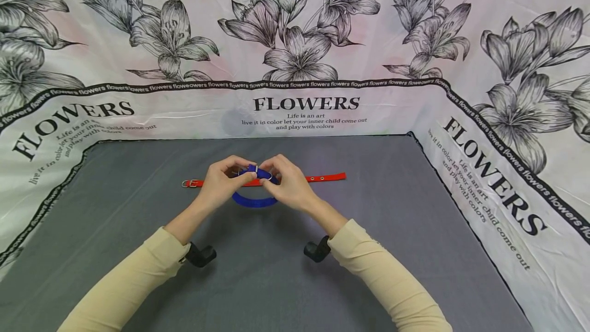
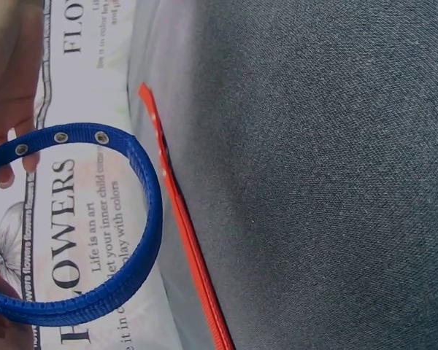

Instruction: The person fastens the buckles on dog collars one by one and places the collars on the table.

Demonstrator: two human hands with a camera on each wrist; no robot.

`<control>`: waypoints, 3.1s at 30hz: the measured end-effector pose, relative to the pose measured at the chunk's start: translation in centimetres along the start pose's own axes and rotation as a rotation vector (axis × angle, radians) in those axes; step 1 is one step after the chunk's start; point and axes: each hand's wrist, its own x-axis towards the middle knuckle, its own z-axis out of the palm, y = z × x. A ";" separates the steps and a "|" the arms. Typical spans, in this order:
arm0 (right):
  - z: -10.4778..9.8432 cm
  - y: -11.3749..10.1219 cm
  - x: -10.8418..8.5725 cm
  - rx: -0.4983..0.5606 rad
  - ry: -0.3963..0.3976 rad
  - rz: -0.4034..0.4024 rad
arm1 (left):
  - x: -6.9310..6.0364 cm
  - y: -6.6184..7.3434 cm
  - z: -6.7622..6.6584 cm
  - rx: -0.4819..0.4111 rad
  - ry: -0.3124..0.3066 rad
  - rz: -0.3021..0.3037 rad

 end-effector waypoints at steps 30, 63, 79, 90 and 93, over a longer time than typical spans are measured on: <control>-0.3 0.0 -0.1 0.049 0.051 0.127 | 0.3 0.4 -0.6 -0.105 -0.025 -0.028; -0.3 -0.3 0.0 0.005 0.054 0.085 | 0.1 1.0 -0.2 -0.201 -0.032 -0.044; -0.3 0.2 -0.2 0.031 0.059 0.101 | 0.7 0.4 -1.0 -0.327 0.010 0.003; -0.1 0.4 -0.4 0.063 0.066 0.149 | 0.8 0.4 -0.9 -0.352 0.020 -0.053; 0.0 0.3 -0.3 0.081 0.056 0.151 | 0.7 0.3 -0.8 -0.360 0.020 -0.057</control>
